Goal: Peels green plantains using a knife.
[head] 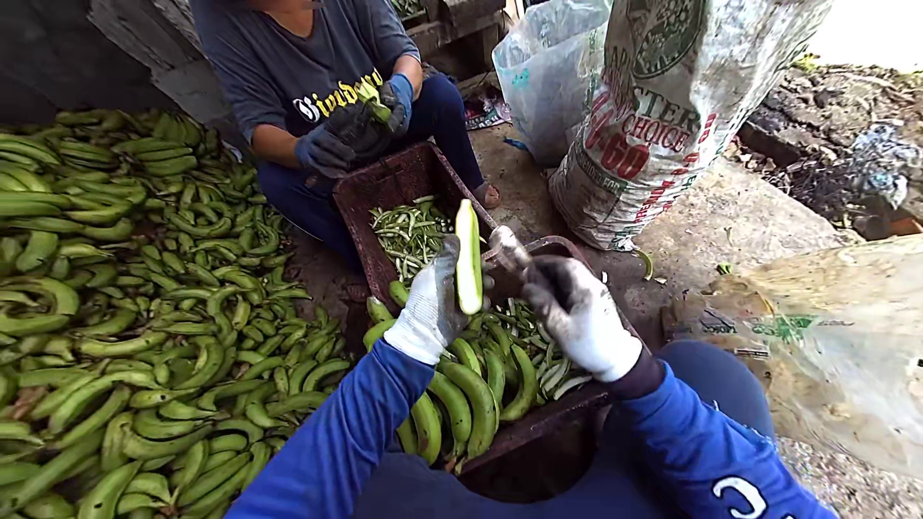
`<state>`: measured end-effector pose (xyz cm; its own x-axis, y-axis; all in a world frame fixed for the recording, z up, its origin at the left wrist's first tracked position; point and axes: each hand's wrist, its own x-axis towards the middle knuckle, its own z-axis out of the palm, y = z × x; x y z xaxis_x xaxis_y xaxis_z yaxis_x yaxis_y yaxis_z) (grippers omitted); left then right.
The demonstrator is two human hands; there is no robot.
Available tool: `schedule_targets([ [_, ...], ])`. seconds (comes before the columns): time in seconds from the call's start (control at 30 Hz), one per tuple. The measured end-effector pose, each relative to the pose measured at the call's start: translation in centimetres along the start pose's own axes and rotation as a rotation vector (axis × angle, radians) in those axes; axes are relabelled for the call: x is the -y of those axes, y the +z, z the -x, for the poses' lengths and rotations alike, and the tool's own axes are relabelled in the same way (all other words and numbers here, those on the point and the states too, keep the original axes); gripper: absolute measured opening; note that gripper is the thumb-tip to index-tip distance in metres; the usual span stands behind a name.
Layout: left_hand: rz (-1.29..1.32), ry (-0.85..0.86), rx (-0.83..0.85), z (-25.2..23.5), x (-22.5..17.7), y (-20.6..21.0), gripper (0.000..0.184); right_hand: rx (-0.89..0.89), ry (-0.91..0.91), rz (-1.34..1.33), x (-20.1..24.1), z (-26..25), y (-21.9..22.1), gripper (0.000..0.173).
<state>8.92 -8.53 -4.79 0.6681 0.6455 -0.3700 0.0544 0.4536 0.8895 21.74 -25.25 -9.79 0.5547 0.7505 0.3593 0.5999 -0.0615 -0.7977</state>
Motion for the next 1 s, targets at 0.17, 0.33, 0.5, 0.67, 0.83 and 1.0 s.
schedule_targets([
  [0.17, -0.125, 0.094, 0.138, 0.4, 0.6, -0.6, 0.035, 0.015, -0.13, 0.157, 0.1, 0.1, 2.9, 0.041],
  [0.33, -0.257, -0.053, 0.241, 0.6, 0.7, 0.7, 0.046, -0.194, 0.247, 0.215, -2.5, -3.6, -1.0, 0.046],
  [0.5, -0.092, 0.063, -0.035, -0.1, 0.2, 0.7, 0.042, -0.111, 0.087, 0.086, -0.3, -0.5, 0.3, 0.046],
  [0.67, -0.086, 0.145, -0.052, 0.0, 0.2, -1.2, 0.041, 0.029, -0.127, 0.064, 1.1, 1.5, 3.9, 0.041],
  [0.83, -0.245, -0.084, 0.341, 0.7, -0.8, -1.8, 0.043, -0.078, 0.133, 0.133, -2.2, -3.1, 0.5, 0.035],
  [1.0, 0.0, -0.038, 0.367, 0.6, -0.8, -1.0, 0.045, -0.189, 0.2, 0.042, -2.0, -2.9, -1.4, 0.049],
])
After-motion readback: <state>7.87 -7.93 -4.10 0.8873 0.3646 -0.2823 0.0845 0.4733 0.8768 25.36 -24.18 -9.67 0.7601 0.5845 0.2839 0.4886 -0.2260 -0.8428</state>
